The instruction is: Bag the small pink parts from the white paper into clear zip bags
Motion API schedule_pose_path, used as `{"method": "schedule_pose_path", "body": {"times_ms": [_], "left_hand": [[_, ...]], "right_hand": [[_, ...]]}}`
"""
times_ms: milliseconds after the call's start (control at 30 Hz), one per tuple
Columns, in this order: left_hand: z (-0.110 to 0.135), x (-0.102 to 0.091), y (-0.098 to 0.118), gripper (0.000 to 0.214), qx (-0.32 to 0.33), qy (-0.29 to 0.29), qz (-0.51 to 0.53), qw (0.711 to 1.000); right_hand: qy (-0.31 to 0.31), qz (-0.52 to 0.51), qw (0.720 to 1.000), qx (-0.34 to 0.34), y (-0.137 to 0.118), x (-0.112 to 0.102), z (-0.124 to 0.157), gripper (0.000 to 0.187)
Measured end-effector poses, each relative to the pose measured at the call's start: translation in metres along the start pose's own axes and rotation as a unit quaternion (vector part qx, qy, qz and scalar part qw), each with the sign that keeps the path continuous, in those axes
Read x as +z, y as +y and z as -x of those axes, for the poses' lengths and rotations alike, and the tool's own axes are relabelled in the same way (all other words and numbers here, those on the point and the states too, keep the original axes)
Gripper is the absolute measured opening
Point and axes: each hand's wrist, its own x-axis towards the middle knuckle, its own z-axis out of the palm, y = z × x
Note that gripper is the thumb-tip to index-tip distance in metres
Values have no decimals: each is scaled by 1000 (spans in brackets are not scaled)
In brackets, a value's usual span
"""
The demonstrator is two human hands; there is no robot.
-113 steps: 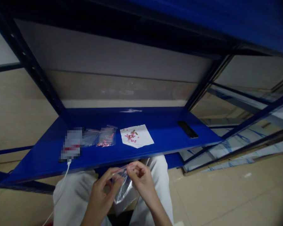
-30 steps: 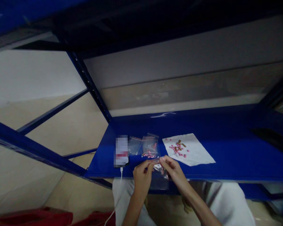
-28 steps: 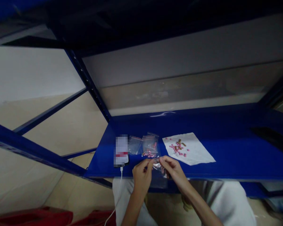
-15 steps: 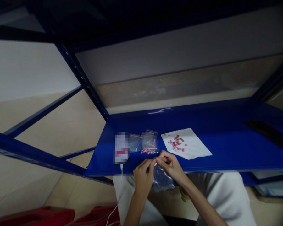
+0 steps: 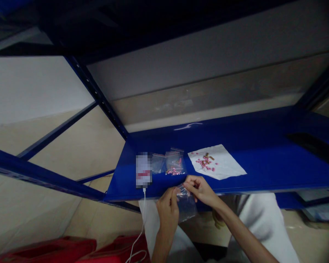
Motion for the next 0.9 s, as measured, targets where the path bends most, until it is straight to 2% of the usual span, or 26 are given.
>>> {"method": "schedule_pose_path", "body": {"times_ms": [133, 300, 400, 533, 667, 900], "left_hand": [[5, -2, 0, 31, -4, 27, -3, 1000], [9, -9, -2, 28, -69, 20, 44, 996], [9, -13, 0, 25, -83, 22, 62, 994], [8, -12, 6, 23, -61, 14, 52, 997], [9, -10, 16, 28, -34, -2, 58, 998], [16, -4, 25, 32, -17, 46, 39, 998]], "right_hand": [[-1, 18, 1000, -1, -2, 2, 1, 31], [-52, 30, 998, 0, -4, -1, 1, 31], [-64, 34, 997, -4, -7, -1, 2, 30], [-67, 46, 997, -2, -9, -1, 4, 31], [-86, 16, 996, -2, -9, -5, 6, 29], [-108, -6, 994, -5, -14, -10, 8, 28]]}}
